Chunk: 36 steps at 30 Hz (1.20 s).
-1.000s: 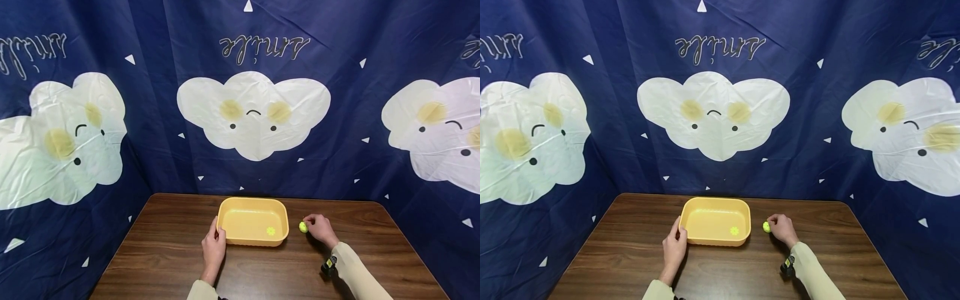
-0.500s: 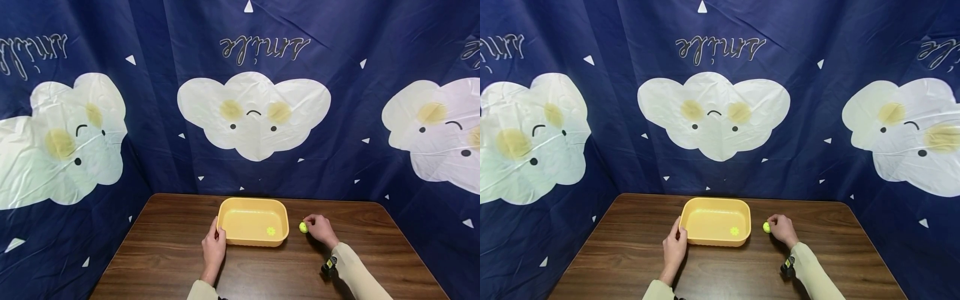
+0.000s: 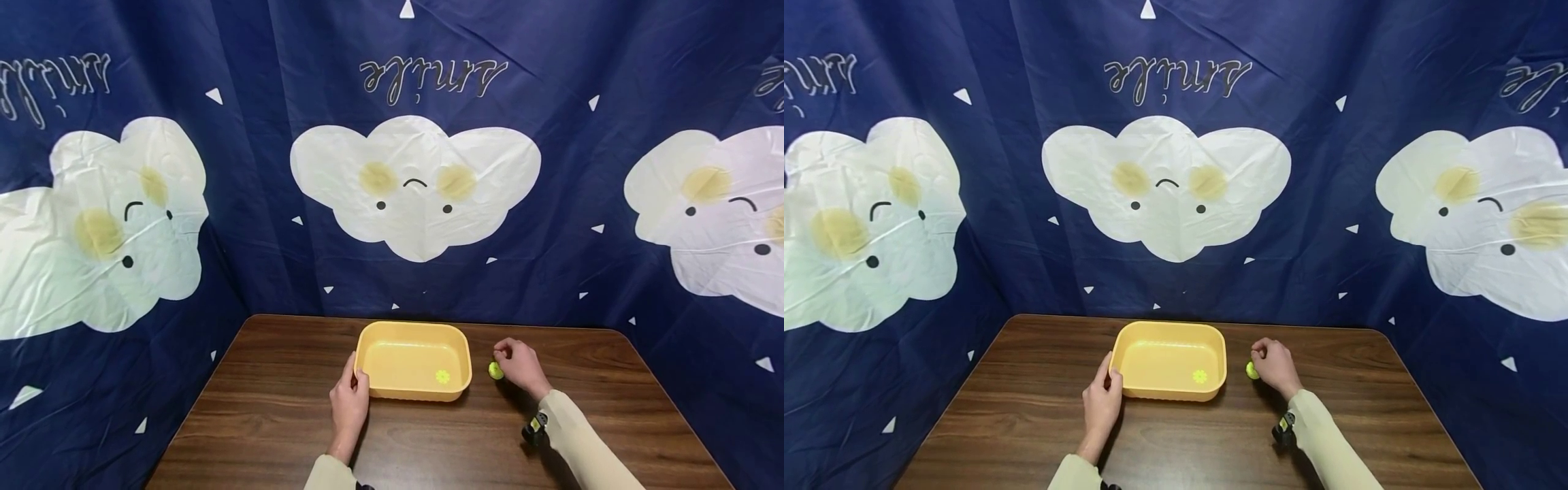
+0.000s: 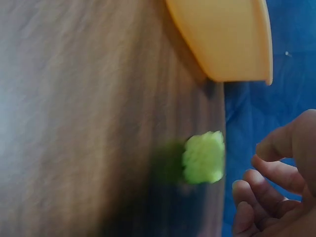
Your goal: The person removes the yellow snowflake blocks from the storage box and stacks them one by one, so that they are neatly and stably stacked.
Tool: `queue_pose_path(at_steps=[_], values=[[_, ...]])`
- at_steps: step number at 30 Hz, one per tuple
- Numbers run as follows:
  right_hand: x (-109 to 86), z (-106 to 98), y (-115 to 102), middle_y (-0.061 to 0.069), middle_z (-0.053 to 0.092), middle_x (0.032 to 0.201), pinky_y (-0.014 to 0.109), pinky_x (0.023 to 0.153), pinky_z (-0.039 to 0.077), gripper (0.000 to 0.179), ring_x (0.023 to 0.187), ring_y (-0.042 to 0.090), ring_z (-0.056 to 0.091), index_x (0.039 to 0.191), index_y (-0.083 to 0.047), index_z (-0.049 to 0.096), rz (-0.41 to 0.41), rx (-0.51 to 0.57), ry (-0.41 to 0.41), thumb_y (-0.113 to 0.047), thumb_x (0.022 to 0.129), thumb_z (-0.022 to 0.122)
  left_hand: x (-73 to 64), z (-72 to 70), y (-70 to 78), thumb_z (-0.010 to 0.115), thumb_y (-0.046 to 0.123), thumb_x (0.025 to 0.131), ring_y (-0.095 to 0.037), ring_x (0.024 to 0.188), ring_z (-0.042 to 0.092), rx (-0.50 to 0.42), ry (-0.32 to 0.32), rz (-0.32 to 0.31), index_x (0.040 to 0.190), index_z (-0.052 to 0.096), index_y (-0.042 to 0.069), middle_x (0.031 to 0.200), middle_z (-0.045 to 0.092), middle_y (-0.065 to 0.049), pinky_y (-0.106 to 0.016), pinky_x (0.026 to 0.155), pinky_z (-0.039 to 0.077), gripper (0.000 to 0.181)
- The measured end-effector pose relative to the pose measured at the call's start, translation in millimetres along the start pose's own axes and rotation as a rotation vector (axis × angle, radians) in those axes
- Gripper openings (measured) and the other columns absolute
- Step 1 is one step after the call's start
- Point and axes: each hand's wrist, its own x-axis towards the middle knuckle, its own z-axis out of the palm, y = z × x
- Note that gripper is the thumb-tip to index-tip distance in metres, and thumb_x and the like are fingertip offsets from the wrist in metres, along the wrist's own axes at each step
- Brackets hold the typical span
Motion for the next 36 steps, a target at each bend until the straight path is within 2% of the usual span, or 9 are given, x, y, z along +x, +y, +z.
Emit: queue_pose_path(at_steps=[6, 13, 18, 26, 31, 36], values=[[7.8, -1.5, -21.2, 0.007, 0.064, 0.087, 0.033, 0.075, 0.047, 0.012, 0.082, 0.02, 0.059, 0.099, -0.004, 0.07, -0.053, 0.022, 0.009, -0.011, 0.09, 0.067, 1.3, 0.3, 0.2, 0.063, 0.012, 0.095, -0.032, 0.102, 0.072, -0.007, -0.001, 0.009, 0.139, 0.063, 0.011, 0.127, 0.07, -0.017, -0.048, 0.083, 0.058, 0.044], [18.1, 3.2, -47.6, 0.005, 0.066, 0.089, 0.033, 0.076, 0.048, 0.017, 0.084, 0.018, 0.058, 0.106, -0.004, 0.069, -0.06, 0.062, -0.05, -0.014, 0.092, 0.068, 1.0, 1.3, 0.3, 0.063, 0.012, 0.095, -0.033, 0.104, 0.071, -0.005, 0.005, 0.018, 0.138, 0.064, 0.011, 0.128, 0.07, -0.016, -0.049, 0.083, 0.058, 0.043], [21.6, 12.4, -65.6, 0.002, 0.065, 0.086, 0.031, 0.075, 0.047, 0.018, 0.08, 0.015, 0.057, 0.106, -0.004, 0.07, -0.137, 0.066, -0.06, -0.012, 0.09, 0.071, 1.0, 1.5, 0.6, 0.063, 0.014, 0.095, -0.033, 0.106, 0.071, -0.014, -0.015, 0.005, 0.139, 0.063, 0.012, 0.13, 0.069, -0.016, -0.049, 0.084, 0.058, 0.044], [15.9, 32.4, -91.3, 0.002, 0.062, 0.082, 0.031, 0.072, 0.049, 0.023, 0.076, 0.015, 0.058, 0.104, 0.0, 0.069, -0.266, 0.053, -0.087, -0.009, 0.085, 0.076, 0.6, 0.4, 0.6, 0.064, 0.015, 0.096, -0.031, 0.111, 0.07, -0.022, -0.036, -0.028, 0.14, 0.062, 0.013, 0.133, 0.067, -0.014, -0.047, 0.087, 0.058, 0.044], [10.9, 43.9, -101.1, 0.007, 0.063, 0.085, 0.033, 0.071, 0.049, 0.027, 0.076, 0.015, 0.057, 0.106, 0.0, 0.068, -0.266, 0.057, -0.124, -0.008, 0.083, 0.079, 0.0, -0.3, 0.3, 0.064, 0.016, 0.096, -0.032, 0.109, 0.07, -0.023, -0.031, -0.017, 0.14, 0.063, 0.013, 0.132, 0.068, -0.015, -0.047, 0.086, 0.058, 0.044], [5.4, 55.4, -107.9, 0.016, 0.066, 0.09, 0.036, 0.071, 0.052, 0.04, 0.077, 0.02, 0.061, 0.108, 0.002, 0.064, -0.263, 0.03, -0.179, -0.008, 0.076, 0.085, -0.2, -1.3, -0.9, 0.063, 0.015, 0.096, -0.032, 0.108, 0.07, -0.011, -0.015, -0.01, 0.14, 0.063, 0.014, 0.13, 0.069, -0.015, -0.047, 0.085, 0.058, 0.044]])
